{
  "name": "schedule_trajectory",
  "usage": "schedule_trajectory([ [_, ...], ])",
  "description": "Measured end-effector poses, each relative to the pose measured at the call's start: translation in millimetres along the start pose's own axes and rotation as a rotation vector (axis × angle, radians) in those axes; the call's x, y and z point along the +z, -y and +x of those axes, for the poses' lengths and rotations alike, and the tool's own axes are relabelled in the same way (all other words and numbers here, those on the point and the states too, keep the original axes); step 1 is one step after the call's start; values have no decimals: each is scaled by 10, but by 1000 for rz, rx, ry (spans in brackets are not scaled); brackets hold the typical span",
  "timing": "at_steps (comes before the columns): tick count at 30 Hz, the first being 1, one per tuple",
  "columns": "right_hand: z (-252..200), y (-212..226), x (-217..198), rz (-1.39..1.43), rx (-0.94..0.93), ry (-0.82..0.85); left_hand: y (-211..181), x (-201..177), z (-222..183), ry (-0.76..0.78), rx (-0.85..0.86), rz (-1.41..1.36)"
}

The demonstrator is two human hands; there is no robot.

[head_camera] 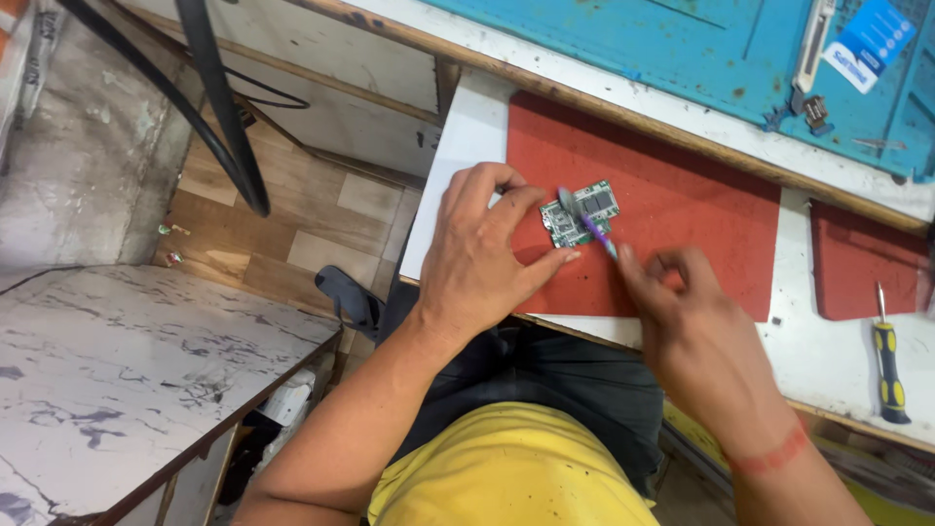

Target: The person uses a hot air gun to heat a small green circuit board placed on a red mat. They then switch to a purple-handled tool to scrape or clean the surface of the board. The person repeats this cycle of heating and scraping multiple times on the same component.

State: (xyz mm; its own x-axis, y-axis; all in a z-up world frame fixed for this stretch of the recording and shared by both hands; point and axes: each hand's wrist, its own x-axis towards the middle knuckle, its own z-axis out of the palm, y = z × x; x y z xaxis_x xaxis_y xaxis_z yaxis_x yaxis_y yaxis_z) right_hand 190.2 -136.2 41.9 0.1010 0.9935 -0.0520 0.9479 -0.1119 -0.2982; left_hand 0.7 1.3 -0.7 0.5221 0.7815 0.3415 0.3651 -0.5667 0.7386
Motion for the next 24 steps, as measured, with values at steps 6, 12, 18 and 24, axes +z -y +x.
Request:
schedule_trajectory([
  [6, 40, 51, 5, -3, 24, -37, 24, 11, 9, 15, -9, -18],
  [12, -21, 70, 0, 86, -66, -69, -39, -21, 0, -27, -14, -17],
  [18, -137, 17, 68, 113, -37, -60, -35, 0, -24, -16, 6, 11],
  [24, -73, -15, 85, 98, -28, -166, -46, 0, -61, -11, 59, 99],
])
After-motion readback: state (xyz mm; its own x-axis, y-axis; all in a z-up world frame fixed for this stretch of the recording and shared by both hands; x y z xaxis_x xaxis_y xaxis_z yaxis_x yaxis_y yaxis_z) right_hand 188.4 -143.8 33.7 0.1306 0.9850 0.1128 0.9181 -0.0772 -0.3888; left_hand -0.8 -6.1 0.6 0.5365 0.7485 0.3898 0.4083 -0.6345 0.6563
